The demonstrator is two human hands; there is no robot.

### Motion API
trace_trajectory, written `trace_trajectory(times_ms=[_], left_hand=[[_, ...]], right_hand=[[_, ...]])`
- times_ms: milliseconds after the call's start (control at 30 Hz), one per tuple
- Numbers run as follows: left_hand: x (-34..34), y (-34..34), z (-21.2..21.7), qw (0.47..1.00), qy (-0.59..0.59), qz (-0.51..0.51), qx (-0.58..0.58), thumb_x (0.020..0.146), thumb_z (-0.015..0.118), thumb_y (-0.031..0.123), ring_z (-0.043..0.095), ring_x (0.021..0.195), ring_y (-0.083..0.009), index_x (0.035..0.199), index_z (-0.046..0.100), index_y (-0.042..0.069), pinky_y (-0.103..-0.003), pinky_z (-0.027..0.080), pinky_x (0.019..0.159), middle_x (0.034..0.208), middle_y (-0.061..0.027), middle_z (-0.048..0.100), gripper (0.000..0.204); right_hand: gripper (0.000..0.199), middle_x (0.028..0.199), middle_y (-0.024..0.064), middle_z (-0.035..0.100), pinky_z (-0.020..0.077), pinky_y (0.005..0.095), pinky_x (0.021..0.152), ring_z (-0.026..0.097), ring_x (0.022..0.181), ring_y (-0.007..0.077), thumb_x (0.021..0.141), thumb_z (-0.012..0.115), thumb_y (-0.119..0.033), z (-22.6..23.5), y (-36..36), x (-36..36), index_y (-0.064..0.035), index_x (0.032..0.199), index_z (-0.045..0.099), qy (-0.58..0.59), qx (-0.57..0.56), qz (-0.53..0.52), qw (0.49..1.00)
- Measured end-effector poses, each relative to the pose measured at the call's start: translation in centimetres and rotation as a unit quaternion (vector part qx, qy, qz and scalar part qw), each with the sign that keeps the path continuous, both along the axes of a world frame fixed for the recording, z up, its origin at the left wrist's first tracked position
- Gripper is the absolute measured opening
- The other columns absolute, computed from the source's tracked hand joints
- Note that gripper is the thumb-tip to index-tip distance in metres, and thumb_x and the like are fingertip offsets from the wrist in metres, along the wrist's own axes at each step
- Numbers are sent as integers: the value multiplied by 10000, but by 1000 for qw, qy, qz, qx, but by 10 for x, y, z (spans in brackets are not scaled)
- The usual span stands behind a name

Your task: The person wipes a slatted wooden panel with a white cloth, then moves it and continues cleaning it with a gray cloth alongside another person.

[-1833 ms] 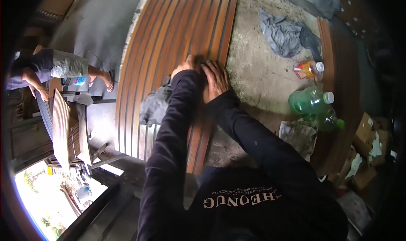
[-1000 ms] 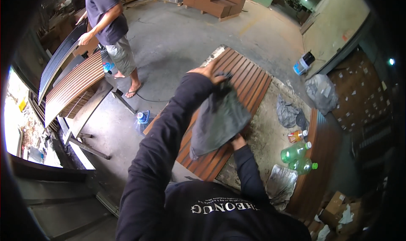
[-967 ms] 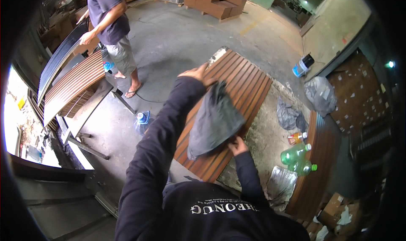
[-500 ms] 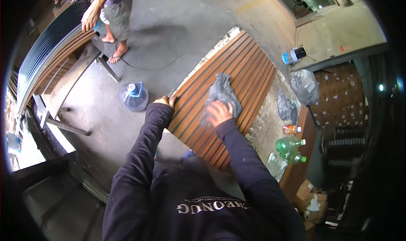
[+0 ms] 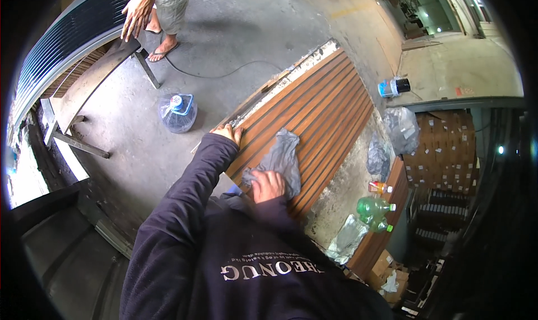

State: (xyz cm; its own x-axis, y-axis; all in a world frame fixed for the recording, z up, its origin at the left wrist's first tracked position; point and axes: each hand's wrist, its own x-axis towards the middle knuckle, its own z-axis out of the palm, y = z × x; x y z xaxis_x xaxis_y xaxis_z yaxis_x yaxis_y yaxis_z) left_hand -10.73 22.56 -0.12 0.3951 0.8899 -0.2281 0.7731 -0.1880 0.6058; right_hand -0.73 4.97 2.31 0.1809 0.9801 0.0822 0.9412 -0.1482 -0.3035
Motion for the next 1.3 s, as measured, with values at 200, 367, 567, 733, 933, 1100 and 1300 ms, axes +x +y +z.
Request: trace_trajectory(times_ms=[200,367,567,733,933,1100,1300], left_hand=[[6,1,2,1000,1,-16,-16,897,398,399,607,826,-374,908,609,-11,-421,474,767,862,-236,623,462],[9,1,2,1000,-15,-10,-4,899,389,407,605,831,-382,917,606,-14,-430,473,769,864,-236,623,474],[-1,1,8,1000,-8,-6,-19,901,375,420,597,884,-375,945,607,-4,-418,465,813,938,-234,616,486],[8,1,6,999,-25,-21,-11,905,365,417,600,877,-373,947,607,-5,-416,465,813,927,-242,615,488],[1,5,-14,999,-18,-10,-42,861,421,463,584,956,-366,1015,589,-1,-426,446,860,980,-248,607,517],[12,3,-9,998,-36,-20,-43,862,429,455,587,941,-369,1001,592,-8,-428,452,846,976,-245,608,511],[4,5,-23,999,-19,-2,-26,863,428,444,590,931,-375,1009,594,3,-427,453,850,974,-244,608,493]], right_hand=[[221,909,106,595,449,407,726,564,858,310,769,623,-251,14,58,49,-120,941,581,-3,16,-83,996],[202,812,81,504,420,415,679,521,770,291,760,635,-311,6,24,10,-150,868,583,-81,-5,-16,997],[184,771,81,502,426,403,648,527,734,290,728,674,-312,2,7,-17,-153,804,620,-34,12,13,999],[223,786,109,554,456,423,643,569,726,315,775,626,-326,14,47,57,-104,775,606,-24,27,-124,992],[178,718,65,561,454,414,596,576,665,295,678,667,-280,-7,15,-13,-129,703,575,4,-6,-81,997],[166,707,90,568,458,418,573,576,650,302,688,646,-265,1,45,52,-123,710,563,-60,49,-144,986],[190,693,81,550,448,413,557,564,612,295,670,660,-258,-13,17,-15,-120,711,537,-36,34,-82,995]])
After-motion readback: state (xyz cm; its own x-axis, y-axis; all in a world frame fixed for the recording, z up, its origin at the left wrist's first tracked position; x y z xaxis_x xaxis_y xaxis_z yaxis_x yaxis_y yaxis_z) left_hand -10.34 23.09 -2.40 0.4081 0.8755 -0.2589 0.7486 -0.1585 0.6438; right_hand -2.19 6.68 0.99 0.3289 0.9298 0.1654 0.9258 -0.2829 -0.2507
